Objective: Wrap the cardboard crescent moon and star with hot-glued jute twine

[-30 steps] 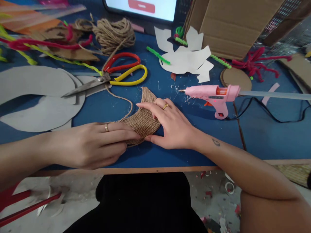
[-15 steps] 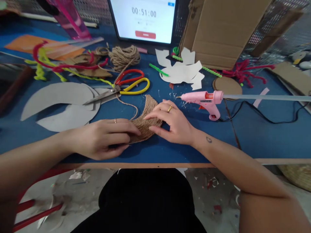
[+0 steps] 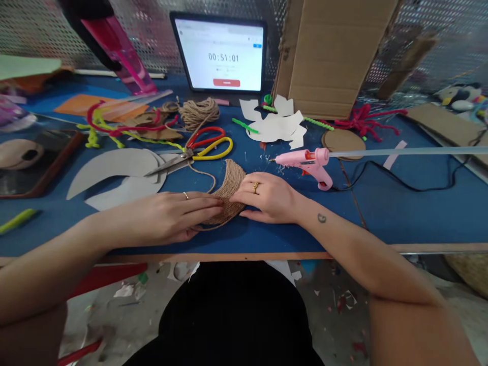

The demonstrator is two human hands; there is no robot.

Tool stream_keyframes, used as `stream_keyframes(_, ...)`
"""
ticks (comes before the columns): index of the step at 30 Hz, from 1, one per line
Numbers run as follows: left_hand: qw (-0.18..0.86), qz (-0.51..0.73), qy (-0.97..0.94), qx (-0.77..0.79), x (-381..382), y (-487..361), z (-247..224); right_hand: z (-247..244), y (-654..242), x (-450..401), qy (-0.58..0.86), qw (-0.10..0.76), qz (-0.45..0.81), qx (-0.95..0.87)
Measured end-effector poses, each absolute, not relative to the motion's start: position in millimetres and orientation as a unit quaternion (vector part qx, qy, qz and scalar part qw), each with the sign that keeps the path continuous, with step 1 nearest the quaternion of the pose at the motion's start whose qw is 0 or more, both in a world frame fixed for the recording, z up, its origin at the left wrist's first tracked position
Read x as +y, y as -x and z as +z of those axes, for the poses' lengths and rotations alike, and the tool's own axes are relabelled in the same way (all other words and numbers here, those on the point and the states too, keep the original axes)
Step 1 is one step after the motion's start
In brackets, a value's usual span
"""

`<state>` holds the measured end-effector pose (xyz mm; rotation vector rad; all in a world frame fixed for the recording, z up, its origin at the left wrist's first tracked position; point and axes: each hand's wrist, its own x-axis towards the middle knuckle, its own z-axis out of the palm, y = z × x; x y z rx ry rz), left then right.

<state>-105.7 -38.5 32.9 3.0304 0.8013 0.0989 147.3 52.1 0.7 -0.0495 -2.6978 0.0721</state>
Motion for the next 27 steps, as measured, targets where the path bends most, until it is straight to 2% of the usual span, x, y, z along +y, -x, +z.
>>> stream_keyframes(5,0.011,0.062,-0.968,0.242,-35,108,34,0,-147,53,0.016,0.229,0.03,-0.973)
stream_keyframes(8,0.032,0.159,-0.958,0.236,-30,113,36,-1,-145,52,0.027,0.261,0.013,-0.965)
stream_keyframes(12,0.088,0.322,-0.883,0.331,-26,115,42,7,-142,49,0.071,0.334,-0.024,-0.94)
stream_keyframes(17,0.159,0.475,-0.76,0.413,-23,110,48,45,-141,34,0.149,0.399,-0.008,-0.905)
stream_keyframes(19,0.171,0.522,-0.721,0.423,-19,107,48,63,-141,26,0.207,0.403,0.085,-0.888)
stream_keyframes(24,0.256,0.644,-0.578,0.431,-13,103,40,73,-139,14,0.329,0.374,0.512,-0.7)
stream_keyframes(27,0.261,0.666,-0.548,0.434,-31,105,31,57,-137,1,0.345,0.357,0.629,-0.598)
